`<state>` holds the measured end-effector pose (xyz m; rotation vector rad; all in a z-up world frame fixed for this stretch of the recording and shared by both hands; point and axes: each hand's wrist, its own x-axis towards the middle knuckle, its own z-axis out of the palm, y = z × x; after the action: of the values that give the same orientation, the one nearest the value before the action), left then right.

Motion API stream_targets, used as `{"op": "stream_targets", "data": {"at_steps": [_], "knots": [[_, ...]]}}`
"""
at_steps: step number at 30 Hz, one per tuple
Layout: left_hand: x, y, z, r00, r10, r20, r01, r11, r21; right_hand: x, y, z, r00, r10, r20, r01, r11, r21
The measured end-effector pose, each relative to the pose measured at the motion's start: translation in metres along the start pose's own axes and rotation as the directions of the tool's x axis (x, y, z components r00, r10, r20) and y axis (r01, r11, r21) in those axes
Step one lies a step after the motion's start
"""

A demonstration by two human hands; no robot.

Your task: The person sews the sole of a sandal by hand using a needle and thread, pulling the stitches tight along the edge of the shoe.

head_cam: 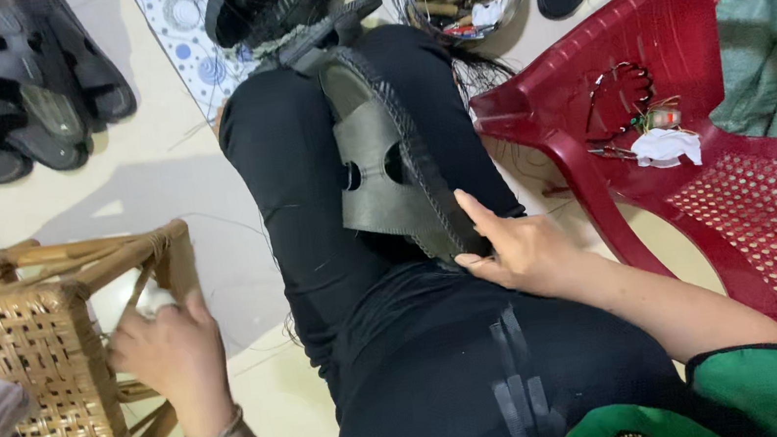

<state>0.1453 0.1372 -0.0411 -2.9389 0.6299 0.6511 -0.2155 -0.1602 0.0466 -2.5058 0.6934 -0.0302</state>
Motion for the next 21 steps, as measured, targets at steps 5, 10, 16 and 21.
{"op": "stream_targets", "data": {"at_steps": [5,10,16,21], "knots": [[-0.007,0.103,-0.037,0.704,0.402,-0.585,-0.637,0.721,-0.272,0.011,0.031,-0.011,0.927,0.363,-0.093,-0.277,0.832,0.481],[-0.014,0.206,-0.100,0.552,0.602,-0.578,-0.833,0.366,-0.415,0.038,0.044,-0.060,0.981,0.194,0.021,-0.150,0.680,0.717],[0.007,0.255,-0.117,0.513,0.824,-0.241,-0.830,0.404,-0.384,0.066,0.019,-0.083,0.997,-0.070,-0.026,0.075,0.935,0.347],[0.008,0.256,-0.118,0.511,0.859,-0.042,-0.830,0.480,-0.285,0.082,0.010,-0.091,0.985,-0.173,-0.006,0.173,0.982,0.082]]}}
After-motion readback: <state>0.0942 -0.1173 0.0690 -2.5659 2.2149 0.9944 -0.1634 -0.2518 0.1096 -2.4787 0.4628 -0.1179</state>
